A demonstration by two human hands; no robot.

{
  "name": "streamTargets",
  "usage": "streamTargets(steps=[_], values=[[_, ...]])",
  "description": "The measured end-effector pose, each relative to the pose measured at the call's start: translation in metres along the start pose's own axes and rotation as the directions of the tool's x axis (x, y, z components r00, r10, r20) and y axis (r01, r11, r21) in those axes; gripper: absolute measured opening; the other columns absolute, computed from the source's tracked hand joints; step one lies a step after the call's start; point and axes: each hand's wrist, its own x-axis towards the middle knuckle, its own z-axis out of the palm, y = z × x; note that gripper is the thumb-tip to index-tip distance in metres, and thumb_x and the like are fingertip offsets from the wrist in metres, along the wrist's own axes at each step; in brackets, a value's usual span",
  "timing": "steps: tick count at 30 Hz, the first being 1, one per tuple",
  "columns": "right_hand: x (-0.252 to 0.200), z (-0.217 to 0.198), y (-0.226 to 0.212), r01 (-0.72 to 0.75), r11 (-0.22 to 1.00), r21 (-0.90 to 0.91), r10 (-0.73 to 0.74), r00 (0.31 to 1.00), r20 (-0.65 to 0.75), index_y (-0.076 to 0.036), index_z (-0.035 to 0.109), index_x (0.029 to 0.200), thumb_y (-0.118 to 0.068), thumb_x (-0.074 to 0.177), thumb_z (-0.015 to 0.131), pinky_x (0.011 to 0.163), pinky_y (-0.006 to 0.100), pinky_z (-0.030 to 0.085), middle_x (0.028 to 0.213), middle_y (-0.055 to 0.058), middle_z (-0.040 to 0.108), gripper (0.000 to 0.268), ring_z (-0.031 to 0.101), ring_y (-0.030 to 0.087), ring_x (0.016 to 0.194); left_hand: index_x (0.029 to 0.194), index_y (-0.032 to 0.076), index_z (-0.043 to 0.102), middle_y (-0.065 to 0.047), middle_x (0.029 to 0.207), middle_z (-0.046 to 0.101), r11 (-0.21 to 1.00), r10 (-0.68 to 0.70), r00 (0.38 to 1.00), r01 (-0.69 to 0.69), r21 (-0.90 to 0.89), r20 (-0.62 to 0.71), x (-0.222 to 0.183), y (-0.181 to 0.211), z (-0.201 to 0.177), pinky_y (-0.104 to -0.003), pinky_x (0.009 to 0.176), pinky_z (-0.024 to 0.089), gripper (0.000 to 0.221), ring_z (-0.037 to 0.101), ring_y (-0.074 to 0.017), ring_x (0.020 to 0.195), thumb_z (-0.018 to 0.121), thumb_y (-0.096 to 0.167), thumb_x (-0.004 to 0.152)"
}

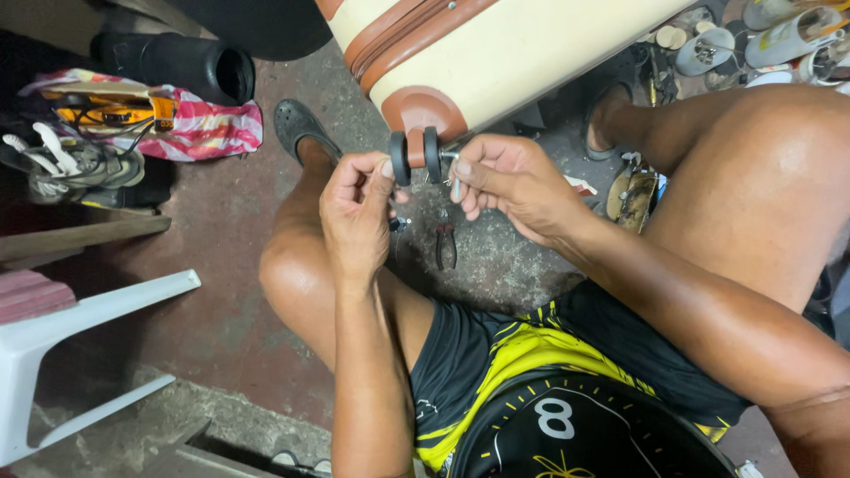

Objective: The person assembles a suitcase wheel by inserting a metal axle through the wheel and plastic housing.

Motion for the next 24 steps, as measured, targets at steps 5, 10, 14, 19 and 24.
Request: streamTargets(steps=[5, 10, 14, 19, 24], values=[[0.0, 0.007, -0.006, 0.126, 0.945, -0.301, -0.163, 0.982, -0.099, 0.002, 0.066, 0.106, -0.007, 0.101, 0.066, 0.068, 0.025, 0.057, 0.087, 0.007, 0.072, 0.01, 0.068, 0.009, 0.074, 0.104, 0.004, 0.066, 0.002, 0.086, 0.067, 1.0, 0.031, 0.998, -0.031, -0.003, -0.059, -0.004, -0.003, 0.006, -0.017, 0.059, 0.045, 0.013, 0.062, -0.0032, 0.072, 0.068, 0.018, 0.104], [-0.014, 0.026, -0.022, 0.085, 0.762, -0.642, -0.204, 0.972, -0.114, 0.001, 0.069, 0.112, -0.008, 0.102, 0.066, 0.073, 0.026, 0.06, 0.089, 0.005, 0.074, 0.014, 0.072, 0.01, 0.08, 0.105, 0.004, 0.066, 0.002, 0.086, 0.066, 0.999, 0.038, 0.995, -0.037, 0.01, -0.095, -0.009, -0.006, 0.01, -0.018, 0.058, 0.046, 0.012, 0.06, -0.0031, 0.071, 0.068, 0.016, 0.104], [-0.028, 0.024, -0.044, 0.402, 0.519, -0.754, -0.365, 0.902, 0.23, 0.006, 0.057, 0.131, -0.003, 0.087, 0.07, 0.081, 0.032, 0.058, 0.106, 0.016, 0.069, 0.047, 0.072, 0.02, 0.089, 0.105, 0.004, 0.065, 0.001, 0.086, 0.065, 1.0, 0.001, 0.993, -0.001, -0.001, -0.118, -0.013, -0.007, 0.009, -0.018, 0.059, 0.048, 0.006, 0.06, -0.0035, 0.069, 0.064, 0.01, 0.103], [-0.032, 0.026, -0.038, 0.471, 0.065, -0.88, -0.476, 0.79, 0.387, 0.006, 0.057, 0.134, -0.01, 0.09, 0.074, 0.086, 0.043, 0.054, 0.11, 0.019, 0.065, 0.051, 0.065, 0.036, 0.097, 0.106, 0.002, 0.063, -0.001, 0.09, 0.065, 0.999, 0.043, 0.996, -0.043, 0.0, -0.081, -0.014, -0.01, 0.004, -0.018, 0.061, 0.049, 0.005, 0.06, -0.0044, 0.071, 0.059, 0.005, 0.106], [-0.021, 0.021, -0.028, 0.324, 0.279, -0.904, -0.424, 0.886, 0.187, 0.004, 0.068, 0.104, -0.012, 0.098, 0.068, 0.071, 0.04, 0.053, 0.088, 0.013, 0.069, 0.017, 0.069, 0.029, 0.077, 0.106, 0.001, 0.062, -0.002, 0.091, 0.066, 0.998, 0.064, 0.996, -0.063, 0.016, -0.062, -0.016, -0.01, 0.003, -0.018, 0.063, 0.049, 0.007, 0.06, -0.0046, 0.072, 0.061, 0.008, 0.107]])
